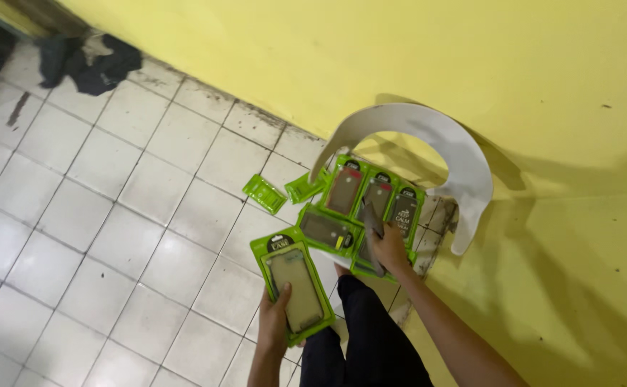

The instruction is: The person picks up packaged phone cases from a wall grid, wipes the plastic packaging with a cloth, and places them back on the grid. The person handles multiple cases one at a time, moving between the wall display and a white plastic chair.

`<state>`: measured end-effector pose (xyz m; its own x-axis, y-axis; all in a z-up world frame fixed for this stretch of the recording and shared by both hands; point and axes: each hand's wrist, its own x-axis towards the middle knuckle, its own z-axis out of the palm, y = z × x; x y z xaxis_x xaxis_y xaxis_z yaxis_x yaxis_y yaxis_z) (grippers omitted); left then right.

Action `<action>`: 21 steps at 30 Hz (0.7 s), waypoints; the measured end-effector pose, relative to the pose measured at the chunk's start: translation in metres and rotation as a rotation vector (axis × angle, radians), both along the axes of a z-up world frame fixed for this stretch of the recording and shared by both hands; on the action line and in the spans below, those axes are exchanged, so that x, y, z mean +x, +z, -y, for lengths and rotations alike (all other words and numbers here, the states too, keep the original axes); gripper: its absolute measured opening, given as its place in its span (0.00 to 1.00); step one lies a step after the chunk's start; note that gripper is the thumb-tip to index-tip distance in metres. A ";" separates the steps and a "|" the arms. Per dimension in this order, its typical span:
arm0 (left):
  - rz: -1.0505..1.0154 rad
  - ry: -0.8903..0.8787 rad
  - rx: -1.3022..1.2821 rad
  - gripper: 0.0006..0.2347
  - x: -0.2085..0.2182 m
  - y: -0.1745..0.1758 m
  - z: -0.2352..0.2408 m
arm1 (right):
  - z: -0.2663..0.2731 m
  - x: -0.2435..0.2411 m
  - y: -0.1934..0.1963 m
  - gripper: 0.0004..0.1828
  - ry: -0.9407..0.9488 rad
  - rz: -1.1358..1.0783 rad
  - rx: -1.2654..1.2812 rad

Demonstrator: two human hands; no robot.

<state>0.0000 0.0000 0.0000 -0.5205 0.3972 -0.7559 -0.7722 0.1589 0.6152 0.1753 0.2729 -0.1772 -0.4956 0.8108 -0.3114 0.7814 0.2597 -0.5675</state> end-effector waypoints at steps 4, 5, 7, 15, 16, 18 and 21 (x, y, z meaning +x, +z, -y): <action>0.056 -0.052 -0.015 0.17 0.008 -0.023 -0.043 | -0.026 -0.005 -0.043 0.20 -0.008 0.100 0.051; 0.072 -0.070 -0.049 0.17 0.008 -0.029 -0.053 | -0.032 -0.010 -0.051 0.19 0.017 0.138 0.104; 0.108 -0.100 -0.119 0.17 0.008 -0.036 -0.067 | -0.033 -0.012 -0.061 0.19 0.038 0.173 0.060; 0.115 -0.120 -0.120 0.18 -0.001 -0.015 -0.086 | -0.004 -0.013 -0.045 0.27 0.194 0.060 0.138; 0.113 -0.107 -0.103 0.18 -0.004 -0.008 -0.085 | 0.002 -0.012 -0.034 0.26 0.175 0.023 0.165; 0.110 -0.069 -0.068 0.18 -0.010 -0.002 -0.083 | 0.010 -0.015 -0.011 0.22 0.143 -0.034 0.136; 0.120 0.004 -0.057 0.19 -0.019 0.007 -0.058 | 0.025 -0.032 0.039 0.17 0.048 -0.165 -0.121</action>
<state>-0.0188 0.0582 0.0072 -0.4268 0.3501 -0.8338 -0.8402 0.1874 0.5088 0.1436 0.2482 -0.1384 -0.5853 0.7467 -0.3160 0.6635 0.2170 -0.7161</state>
